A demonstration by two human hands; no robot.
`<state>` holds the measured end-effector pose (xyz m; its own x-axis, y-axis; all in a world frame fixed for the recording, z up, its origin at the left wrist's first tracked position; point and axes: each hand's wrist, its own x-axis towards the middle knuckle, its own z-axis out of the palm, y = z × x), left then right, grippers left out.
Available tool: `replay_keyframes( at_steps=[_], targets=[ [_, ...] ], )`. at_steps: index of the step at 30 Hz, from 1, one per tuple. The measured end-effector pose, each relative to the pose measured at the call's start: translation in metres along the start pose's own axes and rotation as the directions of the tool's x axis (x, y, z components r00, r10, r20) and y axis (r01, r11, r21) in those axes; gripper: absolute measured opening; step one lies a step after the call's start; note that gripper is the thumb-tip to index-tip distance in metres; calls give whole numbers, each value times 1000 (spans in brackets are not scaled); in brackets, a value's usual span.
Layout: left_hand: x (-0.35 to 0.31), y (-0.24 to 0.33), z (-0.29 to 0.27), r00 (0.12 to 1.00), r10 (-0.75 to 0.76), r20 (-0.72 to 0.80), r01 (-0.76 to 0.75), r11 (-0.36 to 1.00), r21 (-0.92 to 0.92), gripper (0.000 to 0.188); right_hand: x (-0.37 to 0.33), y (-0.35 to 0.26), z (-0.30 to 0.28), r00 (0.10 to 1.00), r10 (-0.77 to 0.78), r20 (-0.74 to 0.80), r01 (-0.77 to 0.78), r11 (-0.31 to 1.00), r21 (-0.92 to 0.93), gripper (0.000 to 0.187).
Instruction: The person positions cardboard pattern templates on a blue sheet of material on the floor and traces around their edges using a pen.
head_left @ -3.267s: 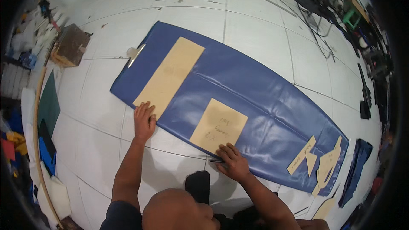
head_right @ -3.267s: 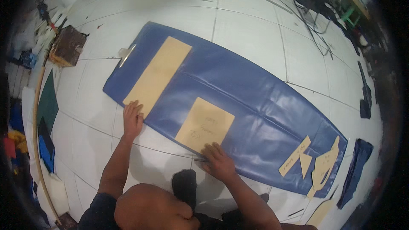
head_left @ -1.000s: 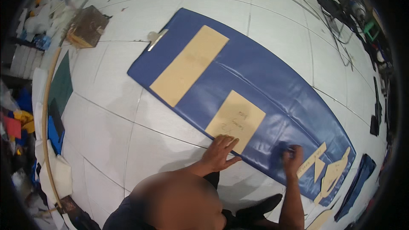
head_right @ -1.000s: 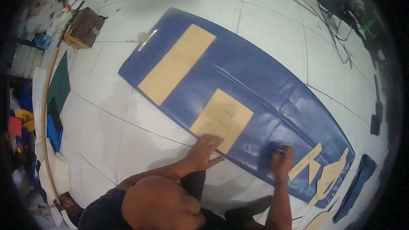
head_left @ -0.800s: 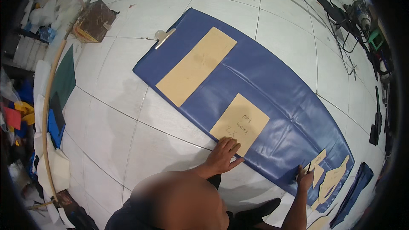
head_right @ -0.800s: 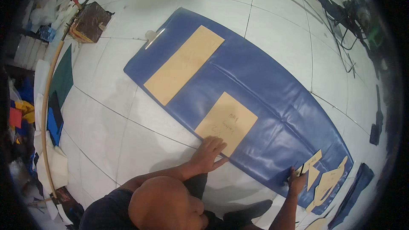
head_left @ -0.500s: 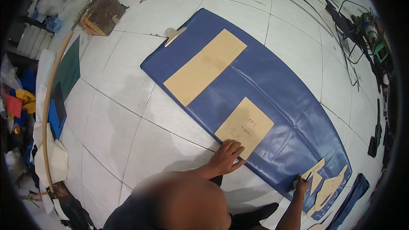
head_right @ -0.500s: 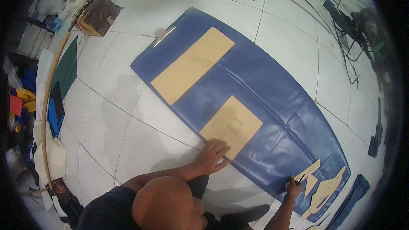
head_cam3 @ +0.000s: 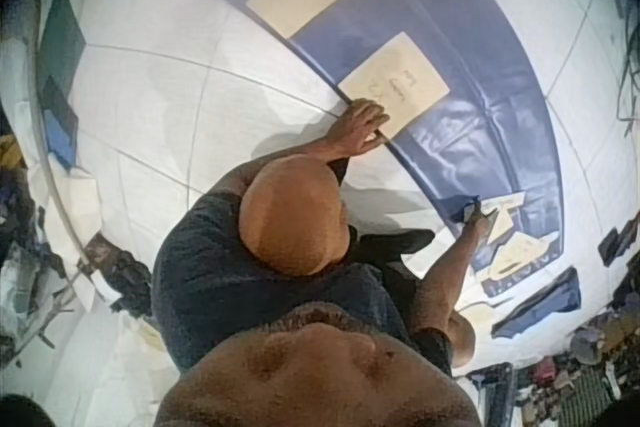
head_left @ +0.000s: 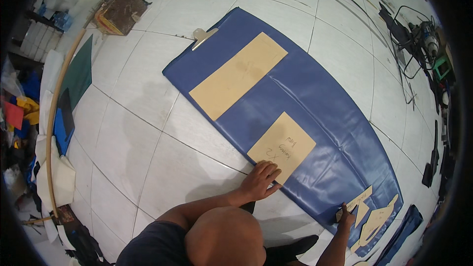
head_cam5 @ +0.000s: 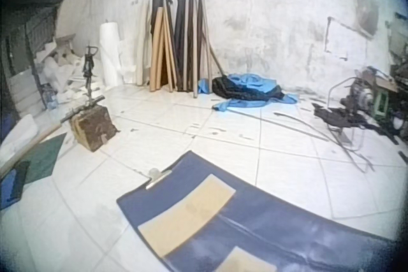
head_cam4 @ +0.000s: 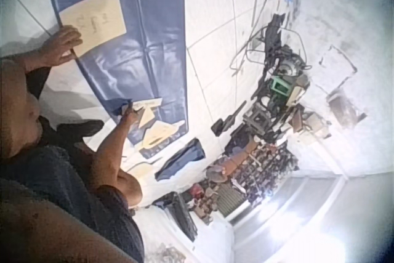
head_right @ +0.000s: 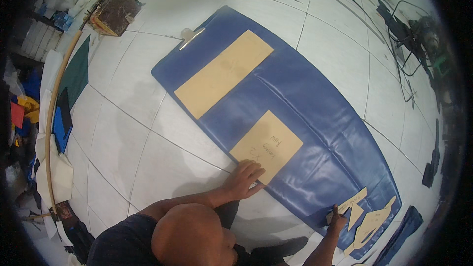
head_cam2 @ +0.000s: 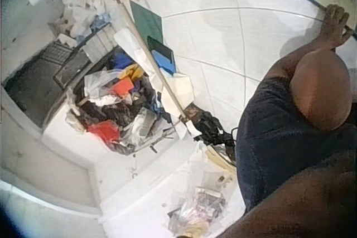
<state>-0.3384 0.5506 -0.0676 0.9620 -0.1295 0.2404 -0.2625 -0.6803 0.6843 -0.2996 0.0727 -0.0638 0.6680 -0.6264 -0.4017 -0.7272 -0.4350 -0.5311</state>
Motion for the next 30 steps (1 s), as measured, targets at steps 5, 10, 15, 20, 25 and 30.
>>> replay_keyframes(
  at_steps=[5, 10, 15, 20, 25, 30],
  targets=[
    [0, -1, -1, 1000, 7, -14, -7, 1000, 7, 48, -1, -5, 3, 995, 78, -59, -83, 994, -77, 55],
    [2, 0, -2, 1000, 15, -23, -15, 1000, 0, 47, -7, -9, 4, 998, 55, -5, -55, 998, 25, 55],
    [-1, -2, -4, 999, 19, -36, -19, 1000, 8, 47, -16, -13, 10, 999, -15, 35, 9, 987, 160, 60],
    [-1, -1, -3, 999, 22, -41, -21, 1000, 10, 47, -13, -14, 3, 988, 150, 34, -152, 986, 71, 72],
    [-2, -1, 1, 999, 20, -40, -20, 1000, 5, 48, -10, -11, 2, 984, 163, 78, -173, 976, 134, 78],
    [-2, -2, 2, 1000, 11, -26, -11, 1000, 16, 48, -5, -8, 3, 974, 199, 112, -220, 947, 233, 77]
  ],
)
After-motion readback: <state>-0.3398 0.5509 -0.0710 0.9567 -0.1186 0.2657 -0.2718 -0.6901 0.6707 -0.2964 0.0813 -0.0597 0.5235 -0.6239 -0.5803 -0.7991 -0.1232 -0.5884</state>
